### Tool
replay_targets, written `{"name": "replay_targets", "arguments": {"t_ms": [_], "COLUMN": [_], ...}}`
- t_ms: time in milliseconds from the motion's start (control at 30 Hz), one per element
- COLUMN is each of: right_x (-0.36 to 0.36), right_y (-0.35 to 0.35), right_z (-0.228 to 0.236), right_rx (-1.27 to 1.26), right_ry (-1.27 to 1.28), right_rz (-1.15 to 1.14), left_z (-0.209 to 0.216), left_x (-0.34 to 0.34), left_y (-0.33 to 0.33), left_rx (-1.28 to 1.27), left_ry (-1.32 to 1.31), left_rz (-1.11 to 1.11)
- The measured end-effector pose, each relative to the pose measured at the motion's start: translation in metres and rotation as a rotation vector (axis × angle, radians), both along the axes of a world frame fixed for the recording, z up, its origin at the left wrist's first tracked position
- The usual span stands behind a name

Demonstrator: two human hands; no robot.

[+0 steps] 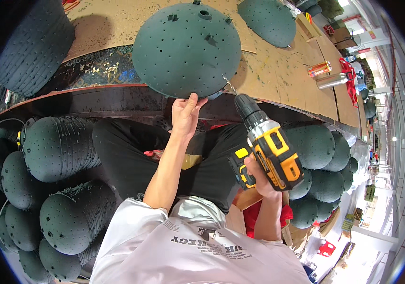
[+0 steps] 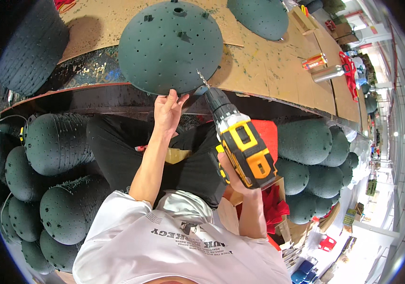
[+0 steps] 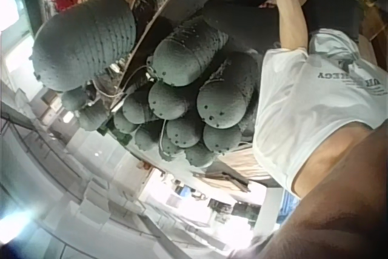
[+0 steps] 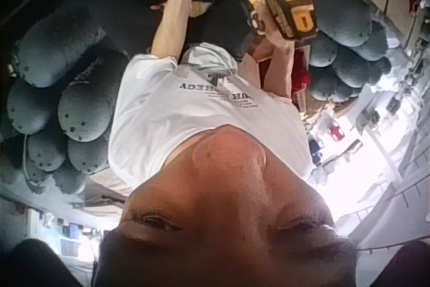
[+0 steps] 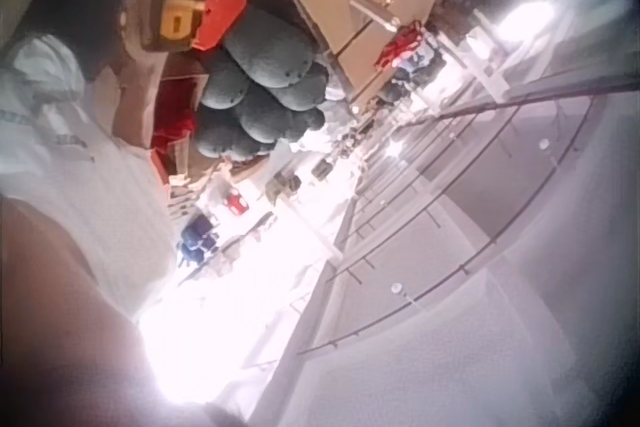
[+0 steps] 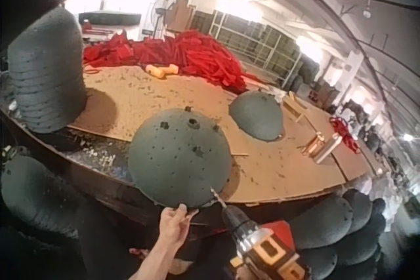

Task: Using a power drill to create holes in green hemispherical foam pieces at a workbench.

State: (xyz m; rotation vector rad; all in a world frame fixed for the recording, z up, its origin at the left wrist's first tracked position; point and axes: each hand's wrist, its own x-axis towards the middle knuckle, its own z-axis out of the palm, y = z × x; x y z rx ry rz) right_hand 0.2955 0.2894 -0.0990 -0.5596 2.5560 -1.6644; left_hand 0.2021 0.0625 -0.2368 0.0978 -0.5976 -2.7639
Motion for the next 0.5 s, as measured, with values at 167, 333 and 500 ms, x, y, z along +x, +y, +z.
{"name": "replay_targets", "arguments": {"t_ms": [167,333,500], "right_x": [-0.02,-0.02,-0.019], "right_y": [-0.005,-0.015,-0.025], "right_z": [0.02,0.028,0.039], "right_rx": [0.191,0.175,0.149], "right_ry": [0.131,0.151,0.079], "right_rz": [0.083,0.052,-0.009], "left_z": [-0.009,-0.013,-0.012], "left_x": [0.0,-0.001,-0.001], "left_y": [0.001,0.003,0.003], "left_rx": [0.007,0.09,0.084], "left_ry": [0.029,0.021,0.005], "left_rz": [0.03,0.052,0.066]}}
